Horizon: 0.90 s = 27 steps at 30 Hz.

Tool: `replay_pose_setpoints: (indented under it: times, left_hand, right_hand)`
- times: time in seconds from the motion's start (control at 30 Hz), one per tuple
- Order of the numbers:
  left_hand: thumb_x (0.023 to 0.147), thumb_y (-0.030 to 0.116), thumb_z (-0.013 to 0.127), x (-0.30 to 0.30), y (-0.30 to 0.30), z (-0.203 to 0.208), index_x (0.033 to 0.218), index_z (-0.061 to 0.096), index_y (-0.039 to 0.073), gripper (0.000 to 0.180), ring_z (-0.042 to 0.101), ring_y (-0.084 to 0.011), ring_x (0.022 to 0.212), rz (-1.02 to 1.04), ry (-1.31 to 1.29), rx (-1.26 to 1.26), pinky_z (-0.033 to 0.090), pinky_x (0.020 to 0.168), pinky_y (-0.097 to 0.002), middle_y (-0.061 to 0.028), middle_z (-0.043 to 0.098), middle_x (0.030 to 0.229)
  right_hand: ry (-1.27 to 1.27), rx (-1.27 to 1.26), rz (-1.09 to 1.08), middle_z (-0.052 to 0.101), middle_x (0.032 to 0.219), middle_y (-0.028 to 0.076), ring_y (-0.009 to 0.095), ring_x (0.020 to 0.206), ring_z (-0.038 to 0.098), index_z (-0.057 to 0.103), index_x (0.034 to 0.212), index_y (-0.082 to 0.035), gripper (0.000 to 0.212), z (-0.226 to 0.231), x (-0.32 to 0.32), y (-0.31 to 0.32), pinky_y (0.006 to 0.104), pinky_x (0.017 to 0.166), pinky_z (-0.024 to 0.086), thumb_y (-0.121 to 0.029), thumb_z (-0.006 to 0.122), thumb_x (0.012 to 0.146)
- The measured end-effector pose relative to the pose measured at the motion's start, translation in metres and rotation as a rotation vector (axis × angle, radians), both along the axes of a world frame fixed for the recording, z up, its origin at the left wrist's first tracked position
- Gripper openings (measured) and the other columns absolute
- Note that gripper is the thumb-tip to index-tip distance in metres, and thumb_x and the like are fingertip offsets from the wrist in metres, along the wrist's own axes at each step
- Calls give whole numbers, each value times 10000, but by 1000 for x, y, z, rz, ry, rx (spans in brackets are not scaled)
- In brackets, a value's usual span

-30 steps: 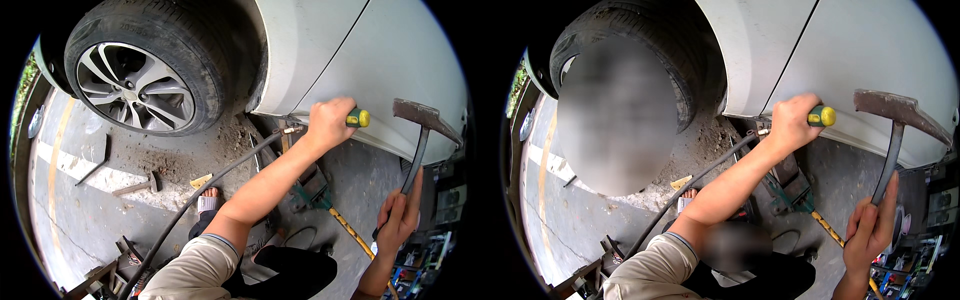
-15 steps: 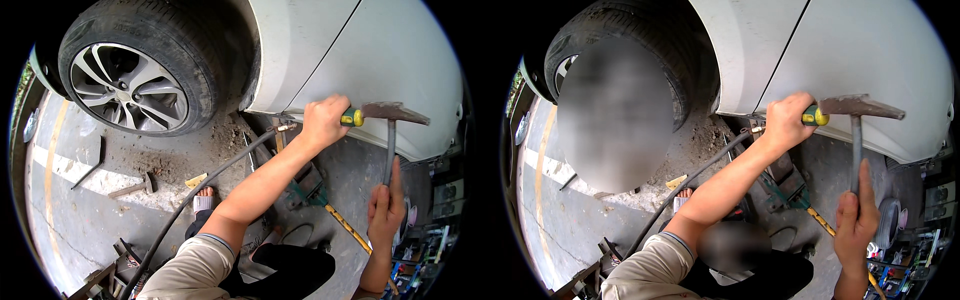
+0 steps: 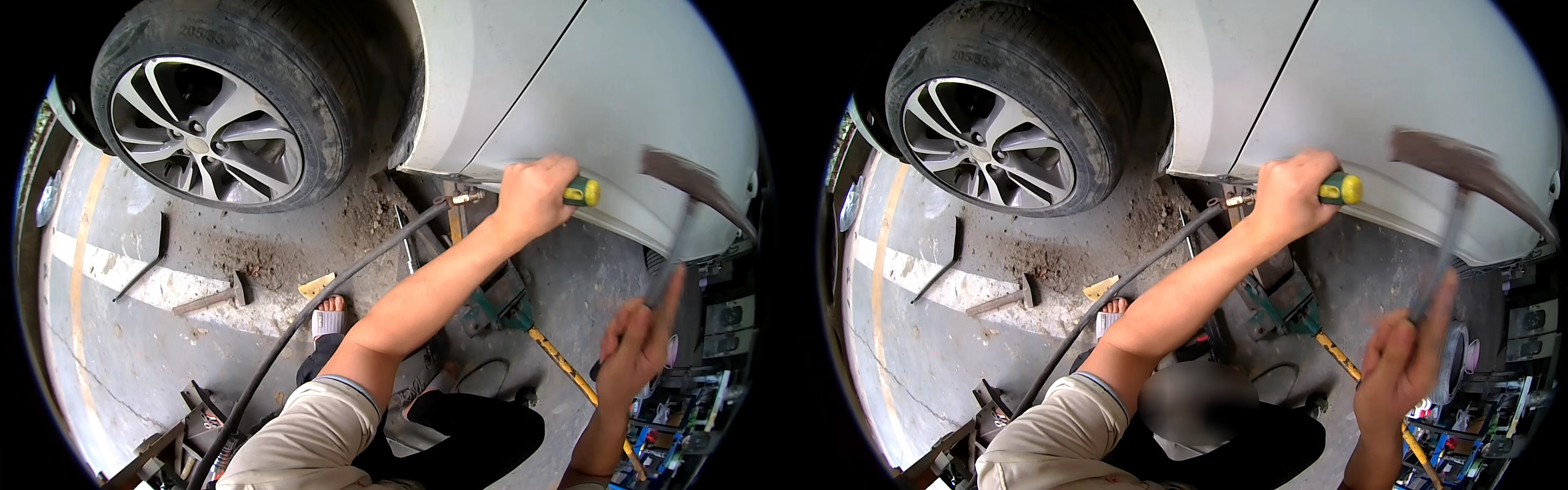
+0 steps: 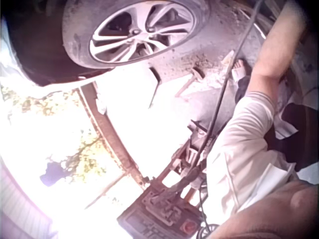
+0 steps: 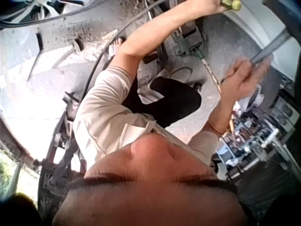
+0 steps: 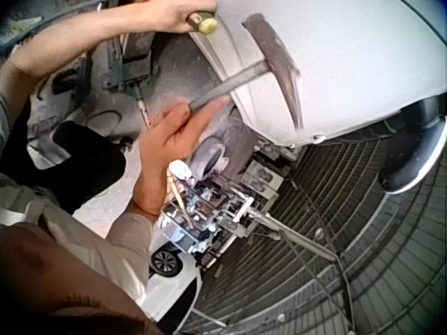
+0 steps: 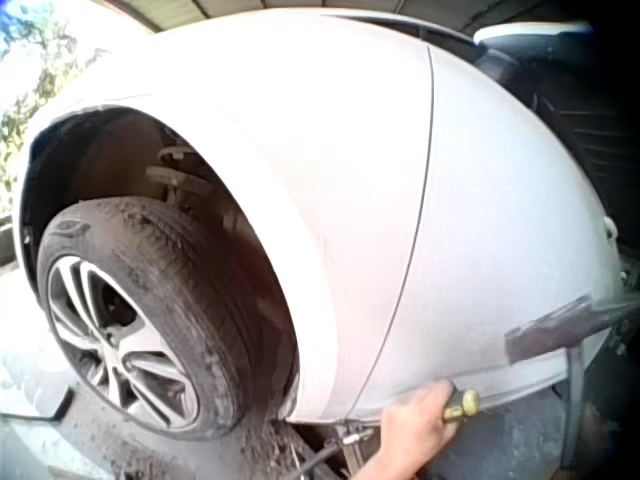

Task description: The person uses a pneumatic tool to grind the undercarriage of a white car, then switches to a hammer and chisel to work on the same area.

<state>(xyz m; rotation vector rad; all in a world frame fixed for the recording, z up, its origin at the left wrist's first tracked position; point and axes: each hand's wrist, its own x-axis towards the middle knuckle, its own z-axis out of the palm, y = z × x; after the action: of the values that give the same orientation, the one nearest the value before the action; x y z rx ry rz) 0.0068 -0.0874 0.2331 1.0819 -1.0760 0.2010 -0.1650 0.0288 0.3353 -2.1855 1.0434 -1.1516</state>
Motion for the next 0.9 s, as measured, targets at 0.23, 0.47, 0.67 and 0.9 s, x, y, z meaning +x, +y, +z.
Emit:
replay_pose_setpoints:
  times: [0.23,0.47,0.67,0.9]
  left_hand:
    - [593,83,700,1,6,9,767,549,93,231,586,-307,608,-34,-12,0,453,489,-394,-76,584,704]
    - [575,116,723,8,9,6,768,548,91,262,581,-308,592,-37,-25,-14,451,486,-390,-71,579,676]
    - [588,204,741,13,15,1,742,525,86,290,582,-316,583,-153,-128,18,448,485,-405,-81,575,661]
    - [614,224,759,10,28,-5,832,539,82,340,606,-322,669,-327,-372,188,468,557,-411,-89,587,713]
  right_hand:
    - [16,-108,14,382,645,-7,14,444,309,191,1483,-35,500,4,-16,2,173,379,251,-150,351,1023]
    - [13,-14,-10,393,592,-7,17,448,317,211,1471,-3,498,-5,-19,7,173,411,243,-125,352,1010]
    - [63,-8,-11,396,584,-7,19,444,313,215,1466,9,505,-6,-18,14,177,411,235,-126,364,1003]
    - [-26,105,-34,400,581,-4,20,434,313,212,1463,15,513,-19,-28,23,176,399,229,-137,379,1002]
